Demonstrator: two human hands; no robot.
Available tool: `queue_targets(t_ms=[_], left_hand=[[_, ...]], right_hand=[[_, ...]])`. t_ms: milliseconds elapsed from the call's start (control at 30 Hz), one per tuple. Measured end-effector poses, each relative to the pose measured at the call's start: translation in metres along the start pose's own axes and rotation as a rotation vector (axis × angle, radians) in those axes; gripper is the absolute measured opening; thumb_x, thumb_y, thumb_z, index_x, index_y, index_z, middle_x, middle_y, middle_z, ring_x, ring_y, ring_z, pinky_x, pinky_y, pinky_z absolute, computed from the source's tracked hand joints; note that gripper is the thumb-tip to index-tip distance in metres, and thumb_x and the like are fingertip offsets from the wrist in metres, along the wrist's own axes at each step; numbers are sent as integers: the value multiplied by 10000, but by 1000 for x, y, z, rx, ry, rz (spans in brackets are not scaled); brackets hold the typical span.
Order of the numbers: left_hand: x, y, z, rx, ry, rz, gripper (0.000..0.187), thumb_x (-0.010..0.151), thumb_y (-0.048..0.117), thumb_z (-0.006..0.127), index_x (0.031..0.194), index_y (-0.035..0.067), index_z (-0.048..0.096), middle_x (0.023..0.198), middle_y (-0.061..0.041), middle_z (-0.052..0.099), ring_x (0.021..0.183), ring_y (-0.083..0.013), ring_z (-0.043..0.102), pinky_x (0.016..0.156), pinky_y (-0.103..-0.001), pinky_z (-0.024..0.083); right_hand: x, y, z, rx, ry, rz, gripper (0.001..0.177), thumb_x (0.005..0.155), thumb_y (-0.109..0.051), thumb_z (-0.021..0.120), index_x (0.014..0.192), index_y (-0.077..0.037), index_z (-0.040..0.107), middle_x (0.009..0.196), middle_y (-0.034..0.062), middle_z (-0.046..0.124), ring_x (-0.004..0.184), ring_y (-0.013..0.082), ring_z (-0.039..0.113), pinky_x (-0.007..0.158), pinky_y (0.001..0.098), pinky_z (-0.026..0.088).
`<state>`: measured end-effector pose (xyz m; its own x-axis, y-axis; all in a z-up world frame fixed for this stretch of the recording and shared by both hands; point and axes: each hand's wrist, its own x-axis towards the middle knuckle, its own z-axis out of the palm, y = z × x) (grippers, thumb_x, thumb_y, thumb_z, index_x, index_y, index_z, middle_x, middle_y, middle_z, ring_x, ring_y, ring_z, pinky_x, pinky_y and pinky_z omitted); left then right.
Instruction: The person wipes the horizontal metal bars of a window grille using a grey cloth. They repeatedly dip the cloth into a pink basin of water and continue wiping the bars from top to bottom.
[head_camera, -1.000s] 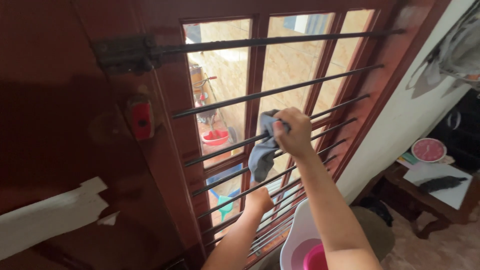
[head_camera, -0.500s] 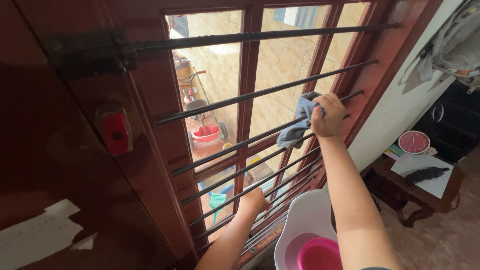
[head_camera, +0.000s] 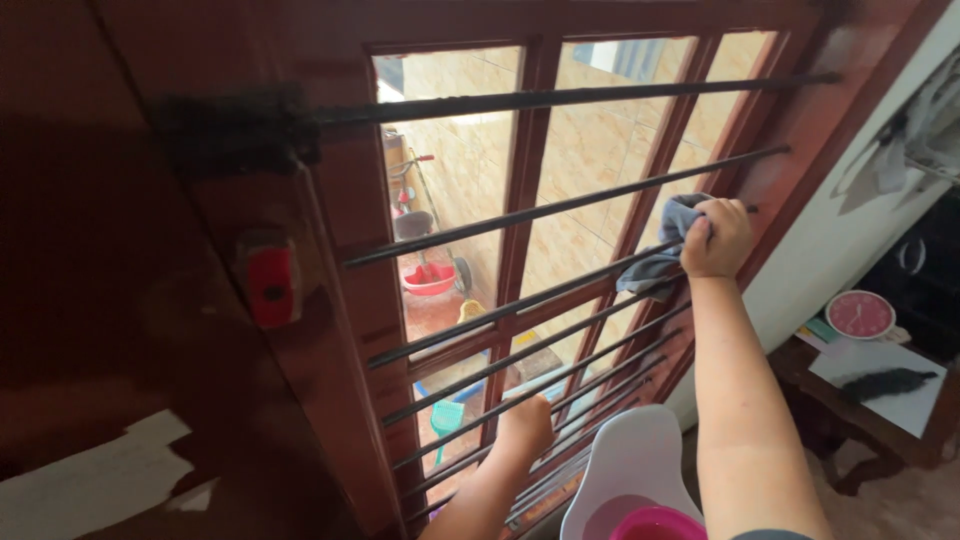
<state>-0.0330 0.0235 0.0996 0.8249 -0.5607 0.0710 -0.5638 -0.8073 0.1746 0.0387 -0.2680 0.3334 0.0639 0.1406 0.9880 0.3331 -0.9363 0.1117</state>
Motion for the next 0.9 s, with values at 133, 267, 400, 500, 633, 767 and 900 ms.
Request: queue_targets(t_ms=[133, 267, 400, 500, 633, 767, 900], left_hand=[[9, 4, -9, -1, -229, -44, 374, 867, 233, 525, 1104, 61, 758, 1123, -136, 742, 1065, -339, 691, 903, -422, 539], [3, 8, -6, -83, -221, -86, 293, 890, 204, 535, 1052, 63, 735, 1087, -140, 727, 1000, -339, 696, 835, -423, 574], [-1, 4, -14, -129, -164, -98, 292, 843, 168, 576, 1048, 29, 731, 1093, -182, 728, 1004, -384, 693, 837, -448, 574], [-2, 8, -20, -133, -190, -124, 238, 852, 213, 635, 1018, 68, 727, 1081, -153, 734, 999, -377, 696, 837, -426, 564], [-4, 5, -15, -147, -164, -99, 225, 833, 152, 627, 997, 46, 740, 1015, -152, 747, 930, -356, 718, 765, -438, 592], [9, -2, 19, -128, 34, -53, 211, 766, 214, 633, 867, 94, 775, 899, -117, 762, 880, -325, 743, 741, -432, 602], [15, -6, 57, 111, 347, 111, 247, 669, 348, 719, 840, 171, 734, 831, -24, 710, 766, -204, 731, 651, -357, 579]], right_hand=[[-1, 10, -4, 106, -150, 160, 239, 962, -114, 485, 750, -28, 555, 758, 100, 585, 758, 311, 520, 710, 447, 398], [-9, 16, 8, 193, 0, 377, 208, 951, -77, 571, 762, -29, 643, 759, 72, 598, 767, 202, 564, 724, 364, 455], [16, -41, 27, 661, 659, 722, 206, 852, 5, 496, 649, 11, 533, 658, 190, 642, 541, 278, 649, 486, 406, 551], [38, -88, -19, 987, 679, 1091, 363, 814, -337, 395, 547, -103, 471, 529, 113, 473, 482, 299, 586, 517, 436, 617], [-22, -120, -74, 1457, 610, 917, 356, 898, -422, 373, 649, -183, 287, 592, -23, 220, 546, 158, 278, 625, 350, 324], [-129, -136, -111, 1187, 592, 1223, 519, 906, -461, 280, 709, -73, 563, 754, 176, 618, 758, 348, 645, 756, 513, 550], [-208, -250, -166, 1223, 742, 1785, 407, 905, -415, 532, 961, -23, 623, 988, 176, 672, 976, 402, 649, 909, 666, 488]])
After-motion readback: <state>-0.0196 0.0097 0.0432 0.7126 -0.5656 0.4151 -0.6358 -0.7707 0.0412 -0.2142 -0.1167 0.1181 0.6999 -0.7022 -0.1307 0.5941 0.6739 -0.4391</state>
